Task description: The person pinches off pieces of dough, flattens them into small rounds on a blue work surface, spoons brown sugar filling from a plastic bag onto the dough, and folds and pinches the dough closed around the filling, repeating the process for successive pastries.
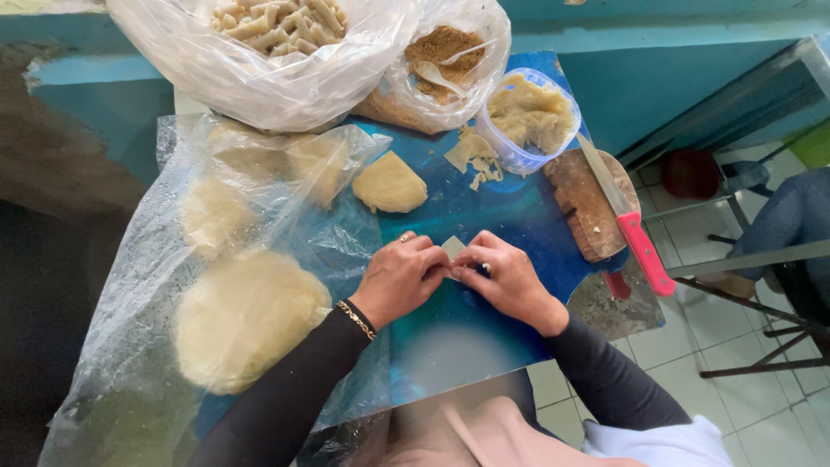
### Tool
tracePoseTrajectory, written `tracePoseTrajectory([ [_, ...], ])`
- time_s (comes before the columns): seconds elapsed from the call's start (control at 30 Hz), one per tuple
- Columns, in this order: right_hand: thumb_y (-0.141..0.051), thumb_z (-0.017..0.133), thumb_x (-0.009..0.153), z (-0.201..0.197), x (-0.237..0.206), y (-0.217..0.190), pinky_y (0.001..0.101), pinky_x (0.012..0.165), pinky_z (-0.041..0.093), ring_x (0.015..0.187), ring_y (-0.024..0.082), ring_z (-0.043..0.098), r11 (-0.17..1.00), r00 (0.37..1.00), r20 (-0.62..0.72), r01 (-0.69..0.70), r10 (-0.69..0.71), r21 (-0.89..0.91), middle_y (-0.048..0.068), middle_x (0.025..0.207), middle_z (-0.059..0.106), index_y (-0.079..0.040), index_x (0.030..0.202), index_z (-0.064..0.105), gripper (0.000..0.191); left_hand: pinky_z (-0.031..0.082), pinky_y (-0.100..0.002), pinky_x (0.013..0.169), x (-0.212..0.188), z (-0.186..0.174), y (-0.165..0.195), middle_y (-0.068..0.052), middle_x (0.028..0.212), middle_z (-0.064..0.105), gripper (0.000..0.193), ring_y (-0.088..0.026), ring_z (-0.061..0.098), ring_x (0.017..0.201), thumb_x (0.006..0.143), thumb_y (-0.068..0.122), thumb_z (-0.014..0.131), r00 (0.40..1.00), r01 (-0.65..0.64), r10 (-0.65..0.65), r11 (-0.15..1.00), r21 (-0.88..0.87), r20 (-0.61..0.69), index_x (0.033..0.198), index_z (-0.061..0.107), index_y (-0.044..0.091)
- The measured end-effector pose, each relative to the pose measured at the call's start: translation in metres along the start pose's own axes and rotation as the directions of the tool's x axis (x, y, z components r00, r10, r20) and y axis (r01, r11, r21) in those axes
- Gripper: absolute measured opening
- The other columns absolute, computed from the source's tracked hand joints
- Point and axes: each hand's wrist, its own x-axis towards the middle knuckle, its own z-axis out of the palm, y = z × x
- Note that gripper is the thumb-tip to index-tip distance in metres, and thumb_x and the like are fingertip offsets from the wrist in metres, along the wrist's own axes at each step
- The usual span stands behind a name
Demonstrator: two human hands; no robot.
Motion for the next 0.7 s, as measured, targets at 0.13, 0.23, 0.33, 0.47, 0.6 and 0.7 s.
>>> tracePoseTrajectory([
  [0.13, -0.013, 0.08, 0.083, -0.001, 0.005, -0.001, 0.0374, 0.06, 0.051, 0.066, 0.029, 0.061, 0.938, 0.943, 0.083, -0.329, 0.321, 0.111, 0.009, 0.08, 0.068, -0.005, 0.096, 0.066, 0.02, 0.053, -0.041, 0.073, 0.013, 0.005, -0.003, -0.004, 0.078, 0.065, 0.005, -0.027, 0.065, 0.082, 0.08, 0.018, 0.073, 0.978, 0.192, -0.19, 0.981, -0.021, 0.089, 0.081, 0.07, 0.014],
  [0.23, -0.008, 0.071, 0.092, -0.002, -0.005, -0.014, 0.032, 0.067, 0.054, 0.077, 0.023, 0.068, 0.994, 0.996, -0.094, 0.002, -0.012, -0.11, 0.007, 0.091, 0.07, -0.008, 0.1, 0.068, 0.009, 0.053, -0.042, 0.073, 0.02, 0.007, -0.003, -0.004, 0.076, 0.067, 0.008, -0.027, 0.066, 0.081, 0.08, 0.016, 0.07, 0.951, 0.292, -0.282, 0.954, -0.069, 0.13, 0.085, 0.067, 0.012],
  [0.33, -0.013, 0.077, 0.086, -0.003, -0.014, -0.024, 0.0381, 0.067, 0.048, 0.078, 0.026, 0.064, 0.913, 0.96, -0.1, 0.214, -0.263, -0.348, 0.007, 0.093, 0.072, -0.005, 0.101, 0.067, 0.02, 0.052, -0.043, 0.072, 0.02, 0.006, -0.003, -0.004, 0.074, 0.069, 0.009, -0.027, 0.067, 0.079, 0.079, 0.015, 0.069, 0.945, 0.32, -0.308, 0.941, -0.109, 0.114, 0.086, 0.065, 0.01],
  [0.47, -0.012, 0.076, 0.084, -0.003, -0.013, -0.023, 0.0391, 0.072, 0.05, 0.083, 0.027, 0.064, 0.914, 0.967, -0.045, 0.22, -0.25, -0.341, 0.006, 0.096, 0.072, -0.007, 0.098, 0.071, 0.016, 0.053, -0.042, 0.076, 0.013, 0.002, 0.0, -0.005, 0.081, 0.069, 0.005, -0.03, 0.065, 0.082, 0.087, 0.014, 0.069, 0.986, 0.164, -0.163, 0.981, -0.108, 0.015, 0.089, 0.066, 0.011],
  [0.6, -0.012, 0.078, 0.084, -0.005, -0.002, -0.009, 0.037, 0.074, 0.053, 0.086, 0.028, 0.064, 0.963, 0.983, -0.052, 0.164, -0.179, -0.215, 0.01, 0.095, 0.067, -0.007, 0.097, 0.073, 0.015, 0.052, -0.043, 0.078, 0.001, -0.002, 0.004, -0.008, 0.084, 0.063, 0.014, -0.031, 0.062, 0.085, 0.085, 0.018, 0.075, 1.0, -0.019, 0.018, 0.999, -0.043, -0.005, 0.091, 0.065, 0.011],
  [0.7, -0.011, 0.079, 0.084, -0.005, 0.004, -0.002, 0.0349, 0.072, 0.055, 0.083, 0.026, 0.069, 0.999, 1.0, 0.015, 0.014, -0.013, -0.034, 0.01, 0.093, 0.068, -0.007, 0.096, 0.074, 0.014, 0.052, -0.042, 0.078, 0.0, -0.001, 0.005, -0.007, 0.086, 0.061, 0.013, -0.03, 0.061, 0.088, 0.085, 0.016, 0.076, 1.0, -0.018, 0.018, 1.0, 0.006, 0.003, 0.092, 0.066, 0.011],
])
